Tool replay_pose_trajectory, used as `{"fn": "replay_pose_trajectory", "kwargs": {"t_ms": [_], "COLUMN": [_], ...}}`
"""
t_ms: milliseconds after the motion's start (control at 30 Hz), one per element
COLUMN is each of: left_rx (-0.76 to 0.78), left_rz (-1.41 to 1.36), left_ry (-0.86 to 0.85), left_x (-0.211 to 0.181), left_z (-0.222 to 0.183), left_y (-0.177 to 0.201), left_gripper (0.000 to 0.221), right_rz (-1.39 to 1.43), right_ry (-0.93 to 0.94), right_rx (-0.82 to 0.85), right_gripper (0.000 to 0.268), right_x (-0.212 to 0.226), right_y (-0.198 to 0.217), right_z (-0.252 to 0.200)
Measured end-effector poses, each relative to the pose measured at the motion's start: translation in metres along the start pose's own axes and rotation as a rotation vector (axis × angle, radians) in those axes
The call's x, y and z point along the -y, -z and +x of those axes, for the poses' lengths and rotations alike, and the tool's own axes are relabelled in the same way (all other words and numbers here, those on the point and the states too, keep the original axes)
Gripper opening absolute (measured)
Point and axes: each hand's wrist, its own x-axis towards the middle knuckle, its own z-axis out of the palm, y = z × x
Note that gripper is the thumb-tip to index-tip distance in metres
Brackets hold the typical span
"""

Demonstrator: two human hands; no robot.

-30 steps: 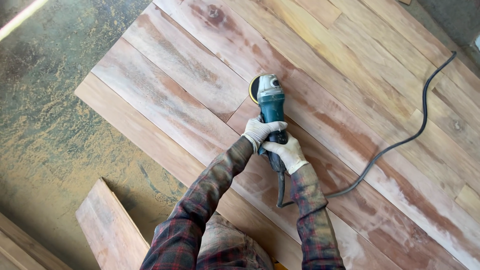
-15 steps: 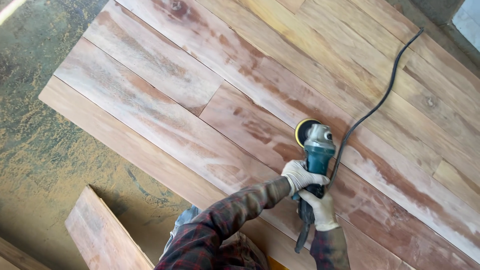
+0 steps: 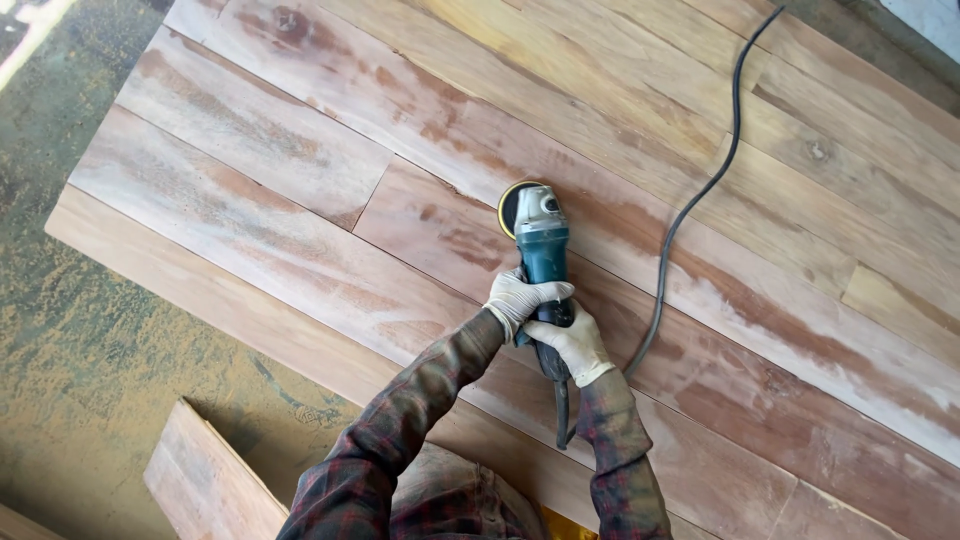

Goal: The person wipes a large wooden panel with a blue sponge, then uses an angle grinder with a sanding pad to sand the panel's surface, moving the tool across the boards. The panel rests on the floor of a dusty workshop while the person works around it.

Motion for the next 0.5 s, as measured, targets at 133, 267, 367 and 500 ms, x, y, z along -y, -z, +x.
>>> {"fn": "replay_pose_trajectory", "kwargs": {"t_ms": [133, 267, 367, 500], "left_rx": [-0.049, 0.098, 0.164, 0.217], "left_rz": [-0.032, 0.045, 0.16, 0.107], "left_ry": [-0.039, 0.052, 0.242, 0.137], "left_x": [0.003, 0.018, -0.008, 0.04], "left_z": [0.002, -0.013, -0.049, -0.035], "left_y": [-0.018, -0.077, -0.119, -0.147], "left_gripper": [0.049, 0.049, 0.052, 0.055], "right_rz": [-0.093, 0.089, 0.124, 0.113], "right_ry": [-0.068, -0.044, -0.115, -0.179], "right_rx": [0.016, -0.077, -0.169, -0.183], "right_gripper": [0.055, 0.045, 0.035, 0.037], "right_x": [0.002, -0.028, -0.062, -0.07], "right_y": [0.017, 0.068, 0.114, 0.139], "right_z": [-0.009, -0.044, -0.072, -0.087]}}
